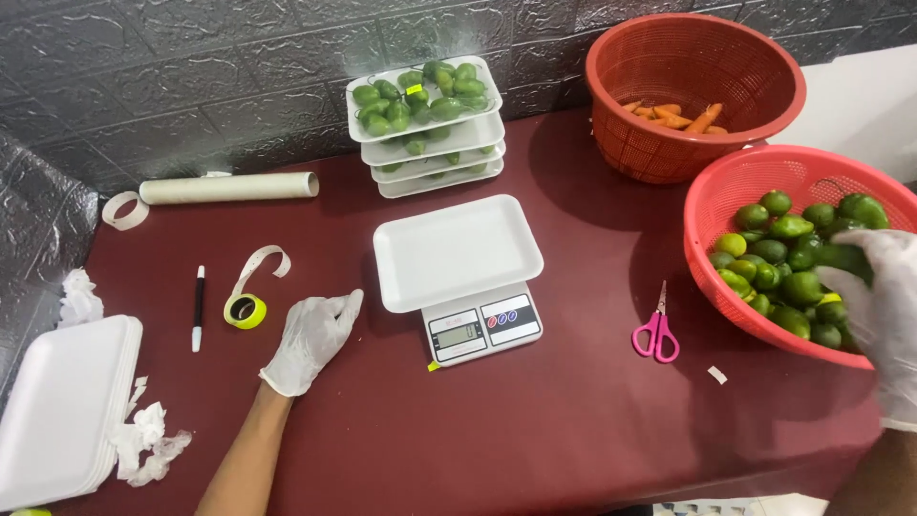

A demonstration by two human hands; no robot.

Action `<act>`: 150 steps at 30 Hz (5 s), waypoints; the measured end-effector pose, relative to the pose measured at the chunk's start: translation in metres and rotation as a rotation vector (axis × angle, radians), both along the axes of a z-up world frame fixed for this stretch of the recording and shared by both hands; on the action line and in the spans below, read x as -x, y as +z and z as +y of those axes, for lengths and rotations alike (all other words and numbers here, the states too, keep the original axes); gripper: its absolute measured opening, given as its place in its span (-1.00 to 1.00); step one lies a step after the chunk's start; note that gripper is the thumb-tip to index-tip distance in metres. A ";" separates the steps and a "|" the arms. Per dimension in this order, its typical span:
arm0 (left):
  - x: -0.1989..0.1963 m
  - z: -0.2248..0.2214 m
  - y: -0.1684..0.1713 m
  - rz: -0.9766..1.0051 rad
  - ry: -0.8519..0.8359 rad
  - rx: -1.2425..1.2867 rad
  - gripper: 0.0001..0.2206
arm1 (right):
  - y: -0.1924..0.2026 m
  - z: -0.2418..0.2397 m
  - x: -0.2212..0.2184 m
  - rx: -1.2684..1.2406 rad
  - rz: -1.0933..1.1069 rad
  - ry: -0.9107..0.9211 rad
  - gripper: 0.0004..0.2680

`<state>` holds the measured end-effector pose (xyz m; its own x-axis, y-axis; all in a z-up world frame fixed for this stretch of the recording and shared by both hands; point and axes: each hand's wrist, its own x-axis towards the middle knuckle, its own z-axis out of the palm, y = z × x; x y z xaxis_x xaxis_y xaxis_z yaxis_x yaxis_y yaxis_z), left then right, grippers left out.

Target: Picking green chili peppers from a basket and arranging them on a foam tray for weighing on a digital scale.

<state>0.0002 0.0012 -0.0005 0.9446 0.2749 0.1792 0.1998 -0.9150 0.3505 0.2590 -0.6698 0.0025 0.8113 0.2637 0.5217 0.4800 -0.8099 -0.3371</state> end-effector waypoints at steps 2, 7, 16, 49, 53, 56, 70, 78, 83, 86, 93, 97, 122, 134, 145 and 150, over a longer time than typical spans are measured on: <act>0.000 0.000 0.000 0.007 -0.002 -0.006 -0.51 | 0.046 0.051 0.022 0.134 -0.047 -0.046 -0.68; 0.002 -0.006 0.013 0.056 -0.008 0.045 -0.54 | 0.107 0.145 0.036 0.694 0.043 -0.236 -0.76; -0.002 0.002 0.005 0.214 0.082 0.185 -0.41 | 0.135 0.312 0.055 0.121 0.252 0.365 -0.75; 0.003 -0.003 0.023 0.214 0.044 0.168 -0.44 | 0.106 0.390 0.026 -0.029 0.145 0.617 -0.76; 0.004 -0.007 0.023 0.237 0.071 0.201 -0.42 | 0.134 0.322 0.015 0.028 0.175 0.472 -0.80; 0.004 -0.008 0.022 0.123 -0.007 0.076 -0.54 | 0.148 0.264 0.003 0.089 0.105 0.481 -0.76; 0.005 -0.013 0.024 0.090 0.011 0.068 -0.54 | 0.005 -0.019 -0.141 0.816 0.249 -0.295 -0.40; 0.003 -0.015 0.025 0.100 0.037 0.088 -0.55 | -0.085 -0.124 -0.212 0.771 0.105 -0.195 -0.40; 0.004 -0.007 0.014 0.107 0.041 0.045 -0.53 | -0.079 -0.107 -0.190 0.520 0.036 -0.063 -0.43; 0.003 -0.005 0.008 0.015 -0.022 -0.009 -0.53 | -0.063 -0.082 -0.168 0.665 0.072 -0.249 -0.50; 0.003 -0.007 0.011 0.058 -0.012 0.003 -0.52 | 0.099 0.114 -0.019 0.171 0.191 -0.025 -0.72; 0.002 -0.002 0.004 0.041 -0.023 -0.017 -0.51 | 0.126 0.206 0.033 -0.023 0.229 0.307 -0.67; 0.001 -0.004 0.015 0.242 0.061 0.135 -0.42 | 0.068 0.440 0.056 0.272 0.249 0.482 -0.68; 0.002 -0.003 0.018 0.252 0.066 0.169 -0.39 | 0.103 0.411 0.054 0.127 0.465 0.437 -0.70; 0.003 -0.006 0.014 0.064 -0.012 0.010 -0.52 | 0.135 0.262 0.037 0.195 0.390 0.218 -0.79; 0.004 -0.011 0.021 0.068 0.006 0.076 -0.52 | 0.139 0.166 0.016 0.507 0.396 -0.009 -0.77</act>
